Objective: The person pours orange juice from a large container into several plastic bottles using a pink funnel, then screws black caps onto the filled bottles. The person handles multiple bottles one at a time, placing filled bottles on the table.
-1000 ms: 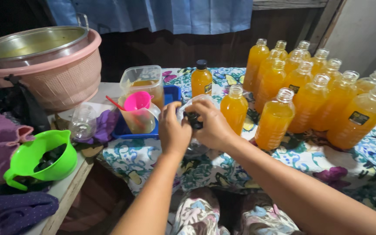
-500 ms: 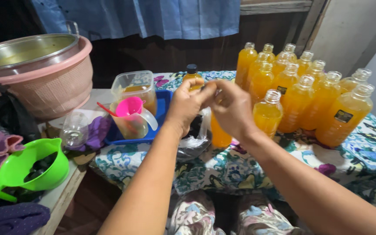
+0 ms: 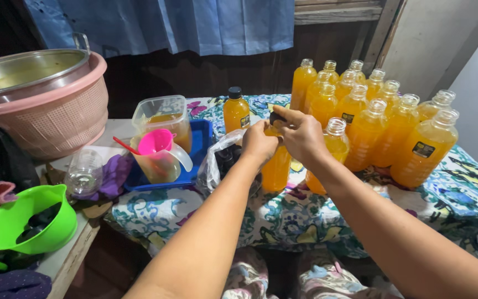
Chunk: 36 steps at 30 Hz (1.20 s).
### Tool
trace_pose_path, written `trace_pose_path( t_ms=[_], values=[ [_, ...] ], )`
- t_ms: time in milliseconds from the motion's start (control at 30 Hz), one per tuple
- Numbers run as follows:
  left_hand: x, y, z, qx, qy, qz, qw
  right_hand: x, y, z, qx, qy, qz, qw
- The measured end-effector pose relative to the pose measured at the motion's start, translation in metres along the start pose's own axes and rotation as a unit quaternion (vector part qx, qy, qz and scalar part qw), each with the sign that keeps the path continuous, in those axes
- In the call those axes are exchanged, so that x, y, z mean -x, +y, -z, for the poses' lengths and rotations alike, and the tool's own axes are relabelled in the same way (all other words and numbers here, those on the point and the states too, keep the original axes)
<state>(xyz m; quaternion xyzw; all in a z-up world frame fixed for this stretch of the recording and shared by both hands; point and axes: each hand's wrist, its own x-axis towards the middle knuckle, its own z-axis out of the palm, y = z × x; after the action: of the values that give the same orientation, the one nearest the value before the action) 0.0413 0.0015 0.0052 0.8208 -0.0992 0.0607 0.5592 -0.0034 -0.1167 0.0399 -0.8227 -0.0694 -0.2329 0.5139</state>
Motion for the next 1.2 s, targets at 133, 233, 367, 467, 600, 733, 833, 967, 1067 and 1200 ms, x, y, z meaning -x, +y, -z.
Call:
trace_pose_path(
  t_ms=[133,233,367,467,600,733,833,967,1067,1200],
  values=[
    [0.002,-0.003,0.001,0.015,-0.002,-0.009,1.0,0.002,-0.003,0.001,0.027,0.003,-0.034,0.999],
    [0.001,-0.005,0.002,0.021,-0.008,-0.008,1.0,0.003,-0.005,0.0,0.02,0.002,-0.014,1.0],
    [0.0,-0.008,0.0,0.021,-0.002,-0.029,0.999,0.006,-0.006,0.001,0.083,0.033,0.08,0.993],
    [0.001,-0.007,-0.002,0.028,0.005,-0.036,0.999,0.004,-0.01,-0.001,0.137,0.064,0.081,0.985],
    [0.002,-0.008,0.002,0.03,-0.005,-0.028,0.999,0.001,-0.01,-0.008,0.167,0.092,0.03,0.981],
    [0.001,-0.009,0.007,0.017,-0.017,-0.032,0.999,-0.004,0.0,-0.004,0.124,0.088,0.159,0.976],
    [0.0,-0.009,0.005,0.035,-0.024,-0.063,0.997,-0.004,0.006,-0.005,-0.02,0.011,0.002,1.0],
    [0.001,-0.008,0.005,0.017,-0.019,-0.075,0.997,-0.003,0.001,-0.009,-0.024,0.037,0.059,0.997],
    [0.001,-0.008,0.006,-0.006,-0.014,-0.057,0.998,-0.002,-0.007,-0.008,0.076,0.079,0.048,0.993],
    [0.002,-0.01,0.004,0.0,-0.01,-0.051,0.999,-0.006,-0.013,-0.004,0.116,0.071,0.016,0.991]
  ],
)
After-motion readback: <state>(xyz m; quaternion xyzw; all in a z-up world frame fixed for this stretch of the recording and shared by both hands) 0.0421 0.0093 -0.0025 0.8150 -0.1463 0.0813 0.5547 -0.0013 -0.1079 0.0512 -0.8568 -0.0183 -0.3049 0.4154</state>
